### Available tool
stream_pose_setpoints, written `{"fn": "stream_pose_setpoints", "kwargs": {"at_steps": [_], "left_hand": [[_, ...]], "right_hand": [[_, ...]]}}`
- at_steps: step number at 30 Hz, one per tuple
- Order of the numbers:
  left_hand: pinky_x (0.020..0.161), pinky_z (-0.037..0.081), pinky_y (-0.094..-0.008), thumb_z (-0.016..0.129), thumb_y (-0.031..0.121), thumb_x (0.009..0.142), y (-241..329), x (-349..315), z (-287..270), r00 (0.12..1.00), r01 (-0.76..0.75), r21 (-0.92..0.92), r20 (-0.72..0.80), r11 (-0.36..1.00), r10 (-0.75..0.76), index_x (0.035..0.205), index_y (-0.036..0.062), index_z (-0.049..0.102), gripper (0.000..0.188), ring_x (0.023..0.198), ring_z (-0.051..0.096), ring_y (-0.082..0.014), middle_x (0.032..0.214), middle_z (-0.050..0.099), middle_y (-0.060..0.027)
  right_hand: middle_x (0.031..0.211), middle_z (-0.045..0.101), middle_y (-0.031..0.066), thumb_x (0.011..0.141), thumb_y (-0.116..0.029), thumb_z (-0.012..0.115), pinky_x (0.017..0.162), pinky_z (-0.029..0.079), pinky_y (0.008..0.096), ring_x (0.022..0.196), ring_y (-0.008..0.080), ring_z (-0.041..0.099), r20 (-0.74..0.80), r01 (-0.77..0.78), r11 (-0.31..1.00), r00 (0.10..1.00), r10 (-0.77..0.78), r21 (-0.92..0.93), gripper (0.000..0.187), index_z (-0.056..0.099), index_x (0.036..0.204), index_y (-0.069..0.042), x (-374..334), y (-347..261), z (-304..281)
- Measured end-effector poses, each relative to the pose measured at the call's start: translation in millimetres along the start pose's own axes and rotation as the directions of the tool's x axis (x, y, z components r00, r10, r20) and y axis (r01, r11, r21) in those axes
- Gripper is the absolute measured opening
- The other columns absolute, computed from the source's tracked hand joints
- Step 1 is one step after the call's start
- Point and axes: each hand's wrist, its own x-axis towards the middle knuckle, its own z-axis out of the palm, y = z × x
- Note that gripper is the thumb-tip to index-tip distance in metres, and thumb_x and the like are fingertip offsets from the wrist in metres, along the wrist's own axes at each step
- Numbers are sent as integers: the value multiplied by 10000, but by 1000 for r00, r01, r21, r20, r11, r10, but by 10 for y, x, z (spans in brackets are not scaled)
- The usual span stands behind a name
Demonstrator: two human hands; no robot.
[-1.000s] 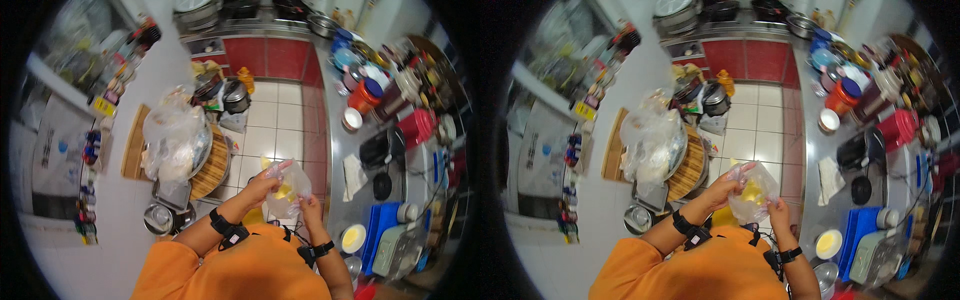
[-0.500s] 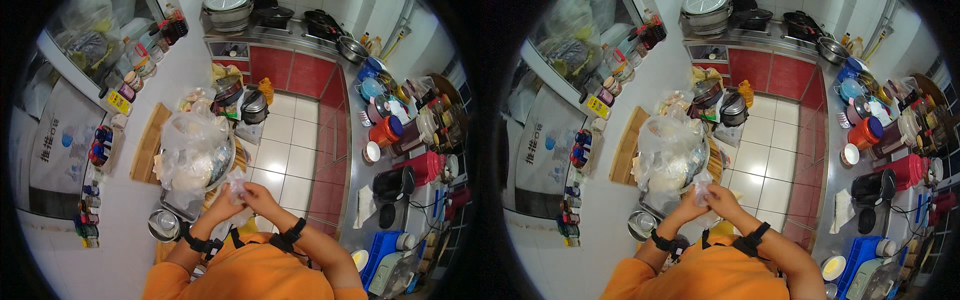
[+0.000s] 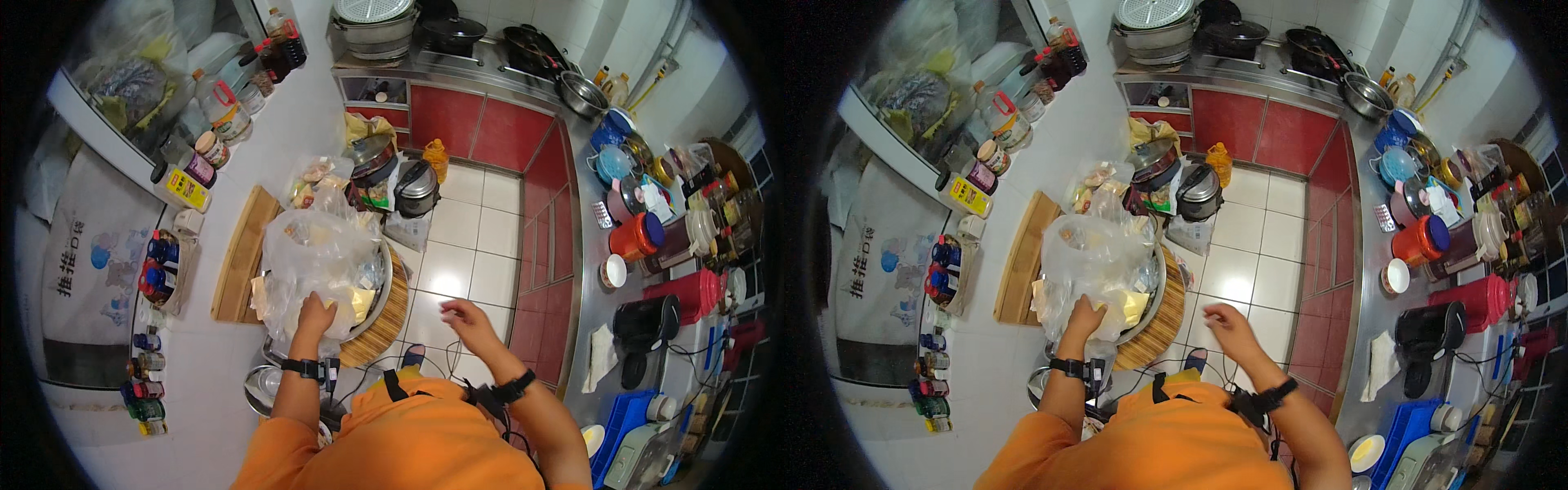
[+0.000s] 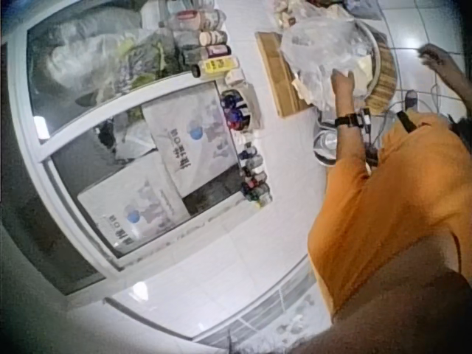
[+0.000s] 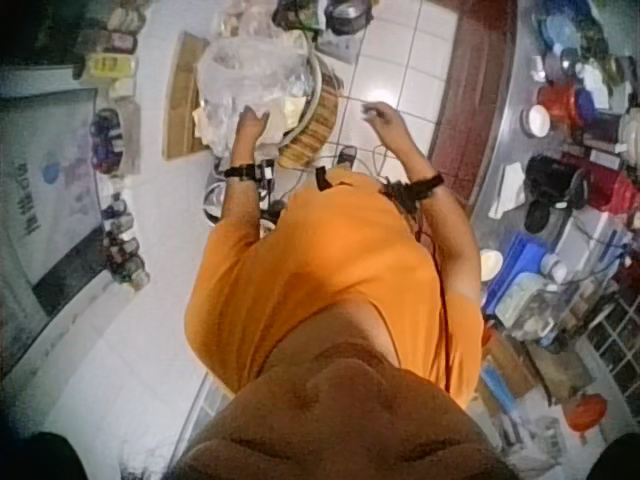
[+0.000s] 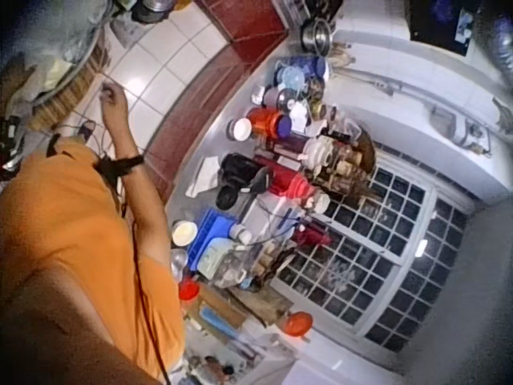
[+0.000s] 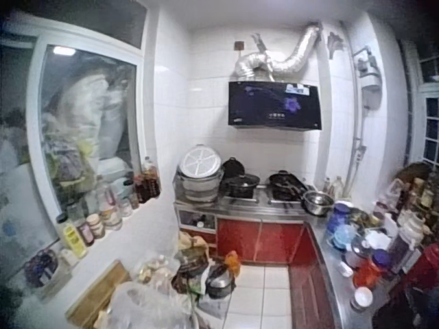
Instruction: The person empties a bag of sprouts into a bowl, adds water from a red scoop, and washes the sprouts by hand in a large metal bowl before picking up a green basin.
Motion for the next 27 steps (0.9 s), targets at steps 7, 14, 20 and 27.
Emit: {"fn": "stream_pose_setpoints", "kwargs": {"at_steps": [7, 14, 20, 27], "left_hand": [[867, 415, -415, 638, 430, 739, -302, 426, -632, 924, 358, -198, -68, 912, -378, 1116, -122, 452, 694, 1009, 533, -397, 1069, 535, -317], [830, 434, -428, 627, 351, 768, -421, 962, -823, 773, -25, -64, -634, 998, -21, 1128, -6, 499, 524, 923, 571, -358, 941, 610, -179], [758, 454, -305, 500, 97, 840, -390, 951, -1311, 814, -281, -398, -581, 873, -3, 1051, 30, 564, 230, 819, 602, -210, 876, 634, -133], [771, 432, -255, 418, -12, 820, -400, 704, -1672, 808, -258, -498, -581, 828, -97, 1060, 23, 572, 287, 845, 567, -164, 944, 605, -106]], "right_hand": [[883, 615, 85, 870, -104, 499, 708, 487, 294, 798, 176, 601, -132, -448, 867, 866, 482, 219, 196, 538, 1041, -18, -522, 349, -734], [870, 621, 99, 870, -78, 468, 690, 493, 298, 761, 190, 608, -163, -527, 793, 791, 589, 307, 205, 529, 1057, -21, -472, 276, -752], [863, 616, 82, 884, -95, 469, 704, 489, 296, 779, 173, 598, -110, -507, 832, 835, 539, 226, 198, 527, 1058, -23, -341, 224, -530], [842, 617, 68, 886, -89, 463, 683, 483, 279, 747, 153, 595, -90, -526, 814, 824, 559, 246, 188, 532, 1048, -23, -404, 319, -435]]}}
